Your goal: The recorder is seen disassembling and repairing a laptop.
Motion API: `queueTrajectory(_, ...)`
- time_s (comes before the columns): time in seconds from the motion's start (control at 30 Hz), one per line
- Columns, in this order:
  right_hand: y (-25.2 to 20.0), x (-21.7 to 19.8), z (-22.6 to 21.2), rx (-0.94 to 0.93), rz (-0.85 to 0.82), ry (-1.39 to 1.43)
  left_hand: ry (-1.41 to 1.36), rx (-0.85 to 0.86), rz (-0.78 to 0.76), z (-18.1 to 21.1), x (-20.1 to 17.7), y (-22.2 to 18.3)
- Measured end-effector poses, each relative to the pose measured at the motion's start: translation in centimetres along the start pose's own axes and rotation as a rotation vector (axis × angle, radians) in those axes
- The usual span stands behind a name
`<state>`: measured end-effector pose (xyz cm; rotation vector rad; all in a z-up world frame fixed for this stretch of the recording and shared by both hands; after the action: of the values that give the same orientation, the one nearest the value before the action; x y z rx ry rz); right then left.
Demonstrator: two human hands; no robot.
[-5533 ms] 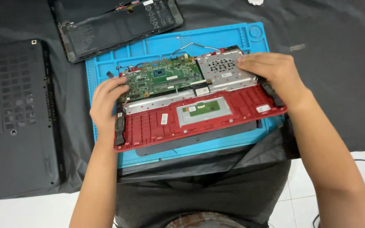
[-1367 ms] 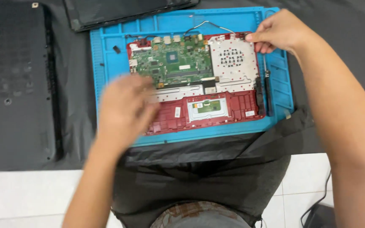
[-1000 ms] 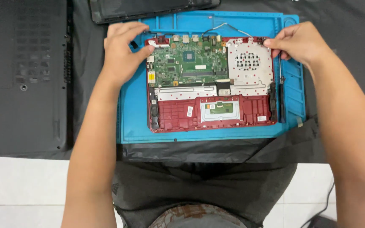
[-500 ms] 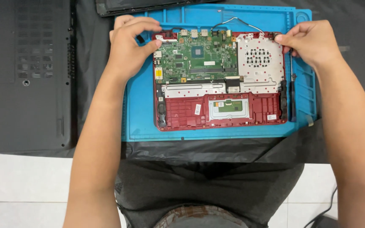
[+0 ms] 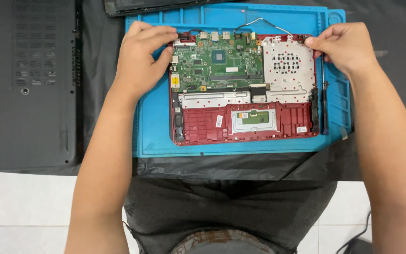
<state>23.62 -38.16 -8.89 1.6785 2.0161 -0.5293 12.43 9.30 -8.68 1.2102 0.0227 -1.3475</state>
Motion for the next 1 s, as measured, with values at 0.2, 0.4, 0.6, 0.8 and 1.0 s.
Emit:
queueTrajectory(0.2,-0.6,-0.1,1.5,-0.100,0.015,-0.051,-0.005,-0.031,0.018,0.3,-0.6,0.3)
queueTrajectory(0.4,-12.3,3.5,-12.9,-0.346,0.086,-0.957,-0.039,-0.025,0.020,-0.7,0.0,0.3)
queueTrajectory(0.6,-19.4,11.0,-15.0,-0.847,-0.151,-0.762,-0.034,-0.087,0.012,-0.7,0.2,0.6)
queueTrajectory(0.8,-18.3,11.2,-15.0,-0.994,-0.178,-0.883,-0.097,-0.105,0.036,-1.5,0.6,0.4)
queueTrajectory(1.0,-19.2,11.7,-14.9,-1.172,-0.157,-1.087,-0.128,-0.141,0.043,-1.8,0.8,0.7)
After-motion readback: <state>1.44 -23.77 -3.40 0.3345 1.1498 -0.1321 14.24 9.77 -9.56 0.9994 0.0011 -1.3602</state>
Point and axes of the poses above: each hand's wrist, its own y-axis towards the middle knuckle, its own x-axis out of the palm, z = x × y, the point moved 1 cm from there along y, towards the middle knuckle
